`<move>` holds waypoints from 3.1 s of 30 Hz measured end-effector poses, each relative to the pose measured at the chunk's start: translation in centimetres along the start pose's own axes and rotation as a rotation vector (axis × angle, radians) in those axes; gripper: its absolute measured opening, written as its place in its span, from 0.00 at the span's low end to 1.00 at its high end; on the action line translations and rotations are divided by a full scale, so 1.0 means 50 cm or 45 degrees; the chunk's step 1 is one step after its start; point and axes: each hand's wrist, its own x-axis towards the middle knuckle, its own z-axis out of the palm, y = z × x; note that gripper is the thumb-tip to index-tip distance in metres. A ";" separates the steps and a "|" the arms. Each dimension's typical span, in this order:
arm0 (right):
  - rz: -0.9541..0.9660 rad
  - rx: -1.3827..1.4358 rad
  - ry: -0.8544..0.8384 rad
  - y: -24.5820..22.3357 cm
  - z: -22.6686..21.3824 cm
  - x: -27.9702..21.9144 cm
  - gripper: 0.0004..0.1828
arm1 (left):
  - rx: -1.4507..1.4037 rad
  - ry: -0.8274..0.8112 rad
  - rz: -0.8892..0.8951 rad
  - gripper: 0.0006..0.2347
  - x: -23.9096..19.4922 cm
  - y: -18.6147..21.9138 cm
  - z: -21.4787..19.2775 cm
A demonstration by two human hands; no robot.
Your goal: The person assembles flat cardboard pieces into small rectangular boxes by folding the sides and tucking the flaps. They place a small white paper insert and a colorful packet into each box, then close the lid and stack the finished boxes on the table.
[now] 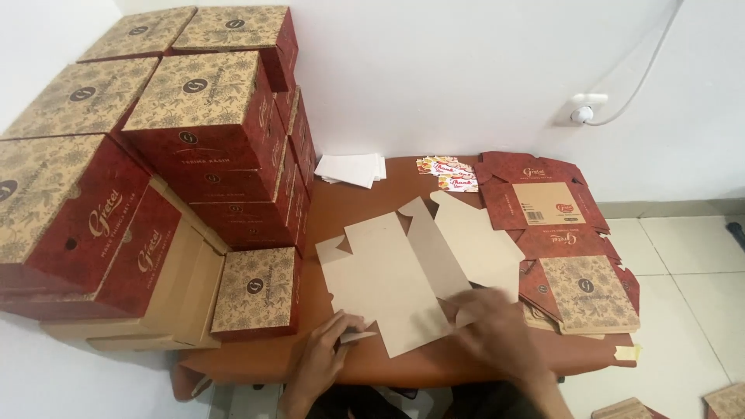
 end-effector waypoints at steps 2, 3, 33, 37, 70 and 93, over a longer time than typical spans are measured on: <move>0.574 -0.061 0.038 0.008 -0.059 0.010 0.11 | 0.010 -0.001 -0.014 0.12 -0.009 -0.002 -0.007; 1.148 -0.126 0.091 0.012 -0.091 0.015 0.22 | 0.020 -0.003 -0.027 0.14 -0.014 -0.002 -0.007; 1.577 -0.425 -0.626 -0.034 -0.205 0.011 0.49 | 0.235 0.384 0.283 0.18 0.029 0.004 0.049; 0.601 -0.194 0.188 0.035 -0.093 -0.098 0.43 | 0.233 0.373 0.244 0.13 0.044 0.014 0.056; 0.351 0.364 -0.457 -0.089 0.009 0.151 0.10 | 0.567 0.340 0.335 0.10 0.142 0.040 0.123; 0.241 -0.078 0.001 0.097 -0.049 -0.042 0.12 | 0.743 0.116 0.399 0.12 0.190 -0.002 0.161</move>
